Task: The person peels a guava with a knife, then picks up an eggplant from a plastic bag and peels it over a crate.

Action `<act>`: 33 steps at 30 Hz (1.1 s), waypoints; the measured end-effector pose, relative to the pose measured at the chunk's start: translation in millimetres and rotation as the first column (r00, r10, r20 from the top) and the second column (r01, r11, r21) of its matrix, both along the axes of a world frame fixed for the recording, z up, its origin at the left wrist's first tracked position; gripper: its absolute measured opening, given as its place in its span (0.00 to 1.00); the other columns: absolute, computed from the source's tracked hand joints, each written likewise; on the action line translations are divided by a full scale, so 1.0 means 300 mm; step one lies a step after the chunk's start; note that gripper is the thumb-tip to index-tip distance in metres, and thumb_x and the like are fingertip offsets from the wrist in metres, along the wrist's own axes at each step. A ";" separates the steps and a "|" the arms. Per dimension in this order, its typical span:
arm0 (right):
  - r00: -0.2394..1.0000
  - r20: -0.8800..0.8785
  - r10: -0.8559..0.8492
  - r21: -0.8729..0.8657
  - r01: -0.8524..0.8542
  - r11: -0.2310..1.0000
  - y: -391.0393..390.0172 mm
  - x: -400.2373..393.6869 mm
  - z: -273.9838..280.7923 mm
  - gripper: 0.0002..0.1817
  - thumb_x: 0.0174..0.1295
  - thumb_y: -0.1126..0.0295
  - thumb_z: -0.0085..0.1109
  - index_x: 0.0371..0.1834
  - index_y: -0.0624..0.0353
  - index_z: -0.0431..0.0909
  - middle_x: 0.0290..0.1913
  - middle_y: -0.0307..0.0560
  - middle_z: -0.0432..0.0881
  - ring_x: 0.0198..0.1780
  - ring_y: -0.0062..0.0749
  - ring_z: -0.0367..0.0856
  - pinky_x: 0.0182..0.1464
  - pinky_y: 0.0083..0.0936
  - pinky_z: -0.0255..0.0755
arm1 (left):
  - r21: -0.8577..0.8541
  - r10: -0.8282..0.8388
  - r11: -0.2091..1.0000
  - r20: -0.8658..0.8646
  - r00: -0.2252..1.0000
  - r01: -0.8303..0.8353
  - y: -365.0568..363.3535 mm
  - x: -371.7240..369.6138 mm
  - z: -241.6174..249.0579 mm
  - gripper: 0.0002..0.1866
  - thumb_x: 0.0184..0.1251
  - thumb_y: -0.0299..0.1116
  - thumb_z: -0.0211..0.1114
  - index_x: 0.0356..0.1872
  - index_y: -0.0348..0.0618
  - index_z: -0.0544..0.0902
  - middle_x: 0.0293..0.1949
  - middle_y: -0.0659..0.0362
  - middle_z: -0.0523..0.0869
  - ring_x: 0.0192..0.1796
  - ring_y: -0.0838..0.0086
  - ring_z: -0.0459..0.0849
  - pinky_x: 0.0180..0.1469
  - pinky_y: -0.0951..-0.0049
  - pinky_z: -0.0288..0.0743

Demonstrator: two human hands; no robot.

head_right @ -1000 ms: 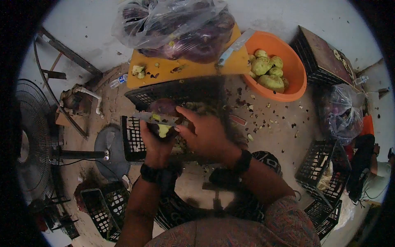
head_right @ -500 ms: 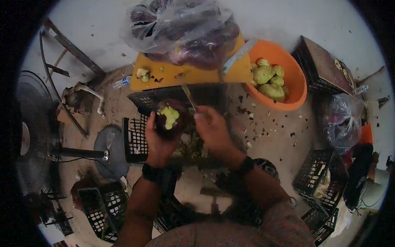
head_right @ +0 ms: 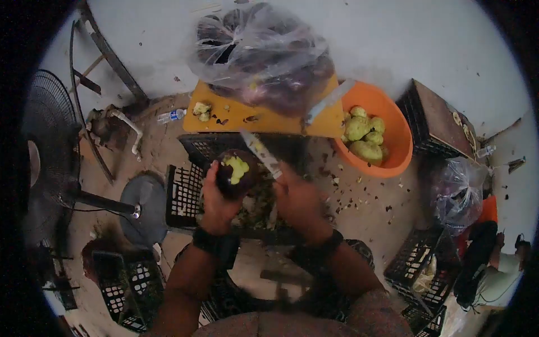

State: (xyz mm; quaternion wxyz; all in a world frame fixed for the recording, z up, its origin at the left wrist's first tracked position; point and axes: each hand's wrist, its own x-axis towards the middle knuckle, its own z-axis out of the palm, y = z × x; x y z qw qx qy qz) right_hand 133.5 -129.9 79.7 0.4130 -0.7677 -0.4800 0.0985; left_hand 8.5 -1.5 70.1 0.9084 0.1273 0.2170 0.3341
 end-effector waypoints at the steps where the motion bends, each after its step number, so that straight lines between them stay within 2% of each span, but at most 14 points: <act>1: 1.000 0.004 0.005 -0.003 -0.005 1.000 0.001 -0.001 0.008 0.25 0.55 0.73 0.57 0.59 0.60 0.67 0.31 0.49 0.82 0.31 0.43 0.81 0.36 0.31 0.74 | 0.001 -0.015 1.000 0.011 1.000 0.015 -0.002 0.000 0.005 0.22 0.68 0.46 0.48 0.54 0.43 0.71 0.52 0.54 0.78 0.54 0.61 0.76 0.58 0.57 0.69; 5: 0.988 0.142 -0.067 0.026 0.064 0.998 0.023 -0.001 -0.012 0.27 0.53 0.76 0.56 0.61 0.58 0.66 0.33 0.51 0.81 0.34 0.44 0.80 0.37 0.33 0.74 | 0.057 -0.004 0.998 -0.002 1.000 0.005 -0.006 0.007 -0.030 0.21 0.68 0.46 0.48 0.54 0.42 0.72 0.51 0.54 0.78 0.54 0.63 0.77 0.58 0.59 0.70; 7: 0.979 0.192 -0.067 0.047 0.059 0.997 0.039 -0.001 -0.060 0.29 0.53 0.77 0.55 0.62 0.57 0.65 0.35 0.52 0.80 0.35 0.45 0.80 0.38 0.35 0.74 | -0.012 -0.059 0.998 -0.063 0.996 0.059 -0.019 0.016 -0.026 0.21 0.67 0.48 0.51 0.51 0.43 0.74 0.49 0.55 0.79 0.52 0.64 0.77 0.56 0.57 0.70; 9: 0.958 0.286 -0.012 -0.129 0.050 0.990 0.043 -0.025 -0.087 0.32 0.52 0.78 0.53 0.64 0.53 0.63 0.38 0.54 0.77 0.37 0.49 0.78 0.38 0.39 0.73 | 0.010 -0.046 0.999 -0.064 0.997 0.047 -0.026 0.026 -0.049 0.20 0.67 0.47 0.51 0.51 0.44 0.74 0.48 0.55 0.79 0.51 0.64 0.78 0.55 0.58 0.71; 12: 0.949 0.311 0.056 -0.259 0.028 0.966 0.033 -0.048 -0.051 0.32 0.51 0.79 0.51 0.64 0.51 0.63 0.38 0.55 0.74 0.36 0.53 0.77 0.38 0.42 0.72 | 0.044 -0.004 0.999 -0.114 0.994 0.009 -0.030 0.034 -0.053 0.19 0.68 0.46 0.51 0.51 0.45 0.74 0.47 0.56 0.79 0.50 0.65 0.78 0.52 0.60 0.73; 17: 0.945 0.303 0.122 -0.390 0.005 0.921 -0.011 -0.060 -0.029 0.31 0.50 0.77 0.52 0.62 0.50 0.65 0.37 0.54 0.73 0.34 0.54 0.76 0.38 0.44 0.72 | 0.066 0.053 0.997 -0.208 0.977 -0.040 -0.014 0.027 -0.055 0.17 0.68 0.45 0.51 0.48 0.45 0.75 0.45 0.57 0.80 0.47 0.66 0.79 0.50 0.61 0.75; 18: 0.934 0.324 0.149 -0.407 -0.004 0.913 -0.022 -0.062 -0.016 0.29 0.49 0.77 0.52 0.60 0.51 0.67 0.36 0.54 0.73 0.34 0.55 0.75 0.38 0.44 0.72 | 0.015 0.055 0.998 -0.178 0.983 -0.053 -0.011 0.020 -0.024 0.18 0.67 0.46 0.52 0.49 0.44 0.75 0.47 0.56 0.80 0.49 0.65 0.79 0.53 0.61 0.73; 23: 0.953 0.287 0.101 -0.358 0.009 0.934 -0.095 -0.009 0.000 0.18 0.56 0.73 0.51 0.52 0.56 0.73 0.29 0.53 0.76 0.32 0.53 0.77 0.35 0.42 0.72 | -0.229 0.071 0.968 -0.164 0.984 -0.108 0.024 0.018 0.087 0.22 0.66 0.51 0.52 0.51 0.45 0.75 0.50 0.55 0.79 0.53 0.63 0.78 0.58 0.59 0.70; 24: 0.953 0.297 0.051 -0.322 0.050 0.945 -0.104 0.009 -0.001 0.14 0.58 0.71 0.50 0.48 0.58 0.75 0.27 0.53 0.78 0.31 0.52 0.78 0.34 0.40 0.72 | -0.228 0.065 0.968 -0.161 0.985 -0.101 0.036 0.022 0.049 0.22 0.66 0.51 0.52 0.51 0.45 0.75 0.50 0.55 0.79 0.53 0.63 0.78 0.58 0.59 0.70; 26: 0.963 0.268 -0.017 -0.228 0.080 0.970 -0.119 0.033 0.026 0.12 0.59 0.69 0.51 0.46 0.58 0.76 0.28 0.52 0.79 0.30 0.50 0.79 0.33 0.38 0.72 | -0.032 0.128 0.991 -0.098 0.987 -0.132 0.067 0.022 -0.063 0.24 0.65 0.53 0.51 0.52 0.46 0.74 0.50 0.54 0.79 0.53 0.61 0.78 0.57 0.58 0.71; 27: 0.970 0.230 -0.076 -0.131 0.108 0.986 -0.123 0.042 0.035 0.11 0.60 0.68 0.52 0.43 0.59 0.76 0.28 0.52 0.81 0.30 0.47 0.80 0.33 0.36 0.72 | -0.033 0.125 0.991 -0.095 0.988 -0.128 0.055 0.028 -0.056 0.24 0.65 0.53 0.51 0.52 0.46 0.74 0.50 0.54 0.79 0.53 0.61 0.78 0.57 0.58 0.71; 28: 0.970 0.232 -0.078 -0.132 0.111 0.985 -0.126 0.048 0.037 0.11 0.60 0.68 0.52 0.43 0.59 0.76 0.28 0.52 0.81 0.30 0.47 0.80 0.33 0.36 0.72 | -0.044 0.079 0.996 -0.077 0.994 -0.083 0.039 0.033 -0.043 0.24 0.65 0.53 0.51 0.53 0.46 0.73 0.50 0.54 0.79 0.52 0.61 0.77 0.56 0.57 0.71; 30: 0.986 -0.065 -0.155 -0.091 0.148 0.985 -0.130 0.056 0.037 0.11 0.61 0.65 0.51 0.42 0.57 0.75 0.28 0.52 0.80 0.31 0.48 0.80 0.35 0.39 0.73 | -0.057 0.030 0.998 -0.058 0.998 -0.033 0.017 0.043 -0.044 0.24 0.65 0.53 0.50 0.54 0.46 0.73 0.50 0.54 0.79 0.52 0.60 0.77 0.55 0.57 0.71; 33: 0.998 -0.045 -0.052 -0.049 0.049 0.998 -0.121 0.024 0.036 0.11 0.58 0.70 0.55 0.42 0.60 0.76 0.30 0.52 0.82 0.32 0.41 0.83 0.33 0.32 0.72 | -0.032 -0.052 0.998 -0.018 0.998 0.052 -0.005 0.063 -0.058 0.24 0.66 0.53 0.50 0.54 0.47 0.72 0.50 0.55 0.79 0.52 0.60 0.77 0.54 0.55 0.71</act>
